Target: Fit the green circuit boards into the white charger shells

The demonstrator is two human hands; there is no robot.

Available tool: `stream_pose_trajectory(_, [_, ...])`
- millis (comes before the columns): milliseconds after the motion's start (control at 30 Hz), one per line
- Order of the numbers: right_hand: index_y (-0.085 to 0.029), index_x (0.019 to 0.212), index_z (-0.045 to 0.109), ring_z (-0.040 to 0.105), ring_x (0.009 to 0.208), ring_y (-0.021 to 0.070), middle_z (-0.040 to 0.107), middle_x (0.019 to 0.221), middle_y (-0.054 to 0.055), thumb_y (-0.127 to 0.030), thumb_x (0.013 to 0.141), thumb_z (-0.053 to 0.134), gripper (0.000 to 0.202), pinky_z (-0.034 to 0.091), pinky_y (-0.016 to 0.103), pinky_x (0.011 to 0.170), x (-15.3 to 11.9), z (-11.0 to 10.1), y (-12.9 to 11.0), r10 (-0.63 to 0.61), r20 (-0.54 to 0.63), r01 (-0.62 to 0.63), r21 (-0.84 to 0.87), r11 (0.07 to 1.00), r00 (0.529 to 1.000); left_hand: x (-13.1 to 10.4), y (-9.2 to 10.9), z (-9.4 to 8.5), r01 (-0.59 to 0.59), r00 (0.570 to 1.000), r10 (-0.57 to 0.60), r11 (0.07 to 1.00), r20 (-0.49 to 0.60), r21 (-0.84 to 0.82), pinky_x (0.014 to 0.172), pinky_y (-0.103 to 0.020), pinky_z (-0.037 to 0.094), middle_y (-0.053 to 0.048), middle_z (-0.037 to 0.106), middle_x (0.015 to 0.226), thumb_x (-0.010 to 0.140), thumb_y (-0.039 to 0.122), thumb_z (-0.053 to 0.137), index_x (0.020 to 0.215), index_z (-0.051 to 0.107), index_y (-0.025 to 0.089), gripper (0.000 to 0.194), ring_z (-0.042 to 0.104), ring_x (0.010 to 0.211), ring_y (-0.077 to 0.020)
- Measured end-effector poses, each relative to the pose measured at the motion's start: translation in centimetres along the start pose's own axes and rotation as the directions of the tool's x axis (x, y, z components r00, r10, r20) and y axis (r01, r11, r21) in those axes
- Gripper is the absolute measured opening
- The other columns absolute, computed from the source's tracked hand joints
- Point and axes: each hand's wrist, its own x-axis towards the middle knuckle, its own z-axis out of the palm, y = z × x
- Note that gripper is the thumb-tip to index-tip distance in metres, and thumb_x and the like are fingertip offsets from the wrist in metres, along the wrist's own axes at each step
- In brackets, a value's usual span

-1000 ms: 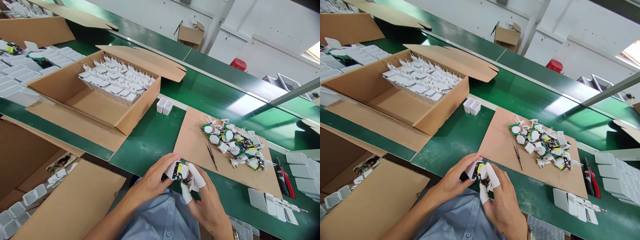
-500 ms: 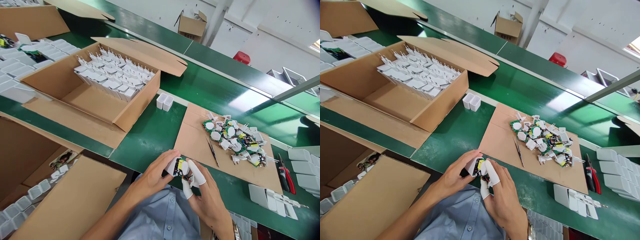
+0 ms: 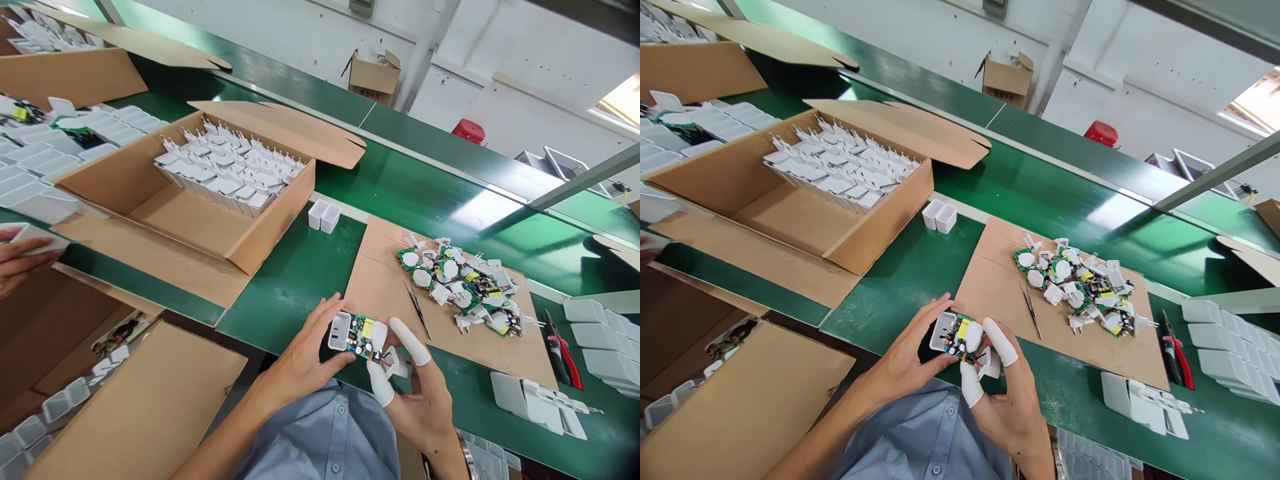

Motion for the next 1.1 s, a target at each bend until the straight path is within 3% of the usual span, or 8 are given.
stream_pose_trajectory(133, [-0.025, 0.161, 0.048, 0.079, 0.102, 0.0210, 0.073, 0.139, 0.015, -0.019, 0.101, 0.066, 0.064, 0.070, 0.029, 0.081, -0.7, 0.1, 0.2, 0.011, 0.009, -0.011, 0.091, 0.996, 1.000, 0.0, 1.5, -1.3, -0.075, 0.997, 0.075, 0.993, 0.000, -0.093, 0.135, -0.067, 0.030, -0.014, 0.047, 0.171, 0.099, 0.038, 0.079, 0.170, 0.032, 0.033, 0.085, 0.025, 0.168, -0.0371])
stream_pose_trajectory(233, [-0.026, 0.162, 0.047, 0.078, 0.109, 0.0220, 0.072, 0.141, 0.016, -0.016, 0.101, 0.066, 0.065, 0.070, 0.029, 0.082, -1.1, 0.0, 0.1, -0.001, 0.017, -0.002, 0.183, 0.983, 1.000, -0.4, 2.3, -1.8, -0.059, 0.998, 0.064, 0.980, 0.021, -0.192, 0.132, -0.059, 0.041, -0.012, 0.062, 0.159, 0.103, 0.029, 0.073, 0.164, 0.045, 0.034, 0.068, 0.035, 0.165, -0.0329])
stream_pose_trajectory(333, [-0.025, 0.162, 0.047, 0.076, 0.117, 0.0232, 0.071, 0.142, 0.017, -0.011, 0.099, 0.065, 0.067, 0.070, 0.030, 0.085, -1.4, 0.0, 0.1, -0.021, 0.036, 0.012, 0.248, 0.969, 0.999, -0.7, 2.6, -1.8, -0.053, 0.999, 0.054, 0.951, -0.004, -0.303, 0.124, -0.050, 0.053, -0.013, 0.060, 0.160, 0.101, 0.027, 0.076, 0.159, 0.053, 0.031, 0.063, 0.049, 0.157, -0.0326])
stream_pose_trajectory(667, [-0.025, 0.160, 0.049, 0.077, 0.108, 0.0242, 0.072, 0.140, 0.017, -0.010, 0.097, 0.066, 0.067, 0.069, 0.029, 0.071, -1.9, -0.2, 0.1, -0.037, 0.039, 0.025, 0.275, 0.961, 0.999, -0.8, 2.7, -1.3, -0.121, 0.992, 0.102, 0.936, -0.075, -0.330, 0.119, -0.053, 0.057, -0.017, 0.065, 0.151, 0.098, 0.038, 0.082, 0.160, 0.053, 0.031, 0.069, 0.051, 0.153, -0.0363])
stream_pose_trajectory(800, [-0.024, 0.161, 0.049, 0.077, 0.108, 0.0242, 0.071, 0.142, 0.019, -0.009, 0.097, 0.067, 0.069, 0.069, 0.029, 0.073, -1.8, -0.2, 0.2, -0.034, -0.001, 0.034, 0.221, 0.975, 0.999, -0.7, 1.4, -0.9, -0.058, 0.997, 0.050, 0.984, -0.053, -0.169, 0.125, -0.061, 0.048, -0.020, 0.043, 0.170, 0.077, 0.054, 0.097, 0.173, 0.028, 0.032, 0.120, 0.042, 0.159, -0.0436])
stream_pose_trajectory(900, [-0.023, 0.163, 0.047, 0.076, 0.113, 0.0241, 0.070, 0.141, 0.019, -0.007, 0.097, 0.066, 0.071, 0.070, 0.030, 0.080, -1.4, -0.1, 0.4, -0.070, -0.009, 0.071, 0.111, 0.991, 0.997, -0.5, 0.0, -0.2, 0.011, 0.997, -0.012, 1.000, -0.070, -0.009, 0.123, -0.061, 0.050, -0.017, 0.053, 0.162, 0.088, 0.040, 0.091, 0.173, 0.023, 0.035, 0.109, 0.051, 0.152, -0.0396])
stream_pose_trajectory(1000, [-0.024, 0.165, 0.043, 0.077, 0.108, 0.0228, 0.072, 0.138, 0.017, -0.005, 0.097, 0.065, 0.074, 0.070, 0.032, 0.083, -0.8, 0.1, 0.6, -0.132, 0.015, 0.132, -0.005, 0.991, 0.991, -0.3, -0.8, 0.4, -0.055, 0.996, 0.057, 0.998, -0.070, 0.030, 0.122, -0.054, 0.053, -0.012, 0.064, 0.152, 0.100, 0.018, 0.071, 0.171, 0.026, 0.036, 0.086, 0.061, 0.143, -0.0312])
stream_pose_trajectory(1100, [-0.023, 0.168, 0.039, 0.076, 0.114, 0.0261, 0.072, 0.137, 0.018, -0.005, 0.097, 0.065, 0.077, 0.070, 0.038, 0.088, -0.5, 0.1, 0.6, -0.201, 0.031, 0.203, -0.104, 0.974, 0.979, -0.3, -0.7, 0.6, -0.112, 0.990, 0.114, 0.993, -0.083, 0.028, 0.121, -0.048, 0.054, -0.011, 0.063, 0.154, 0.099, 0.014, 0.069, 0.170, 0.030, 0.034, 0.083, 0.061, 0.143, -0.0287])
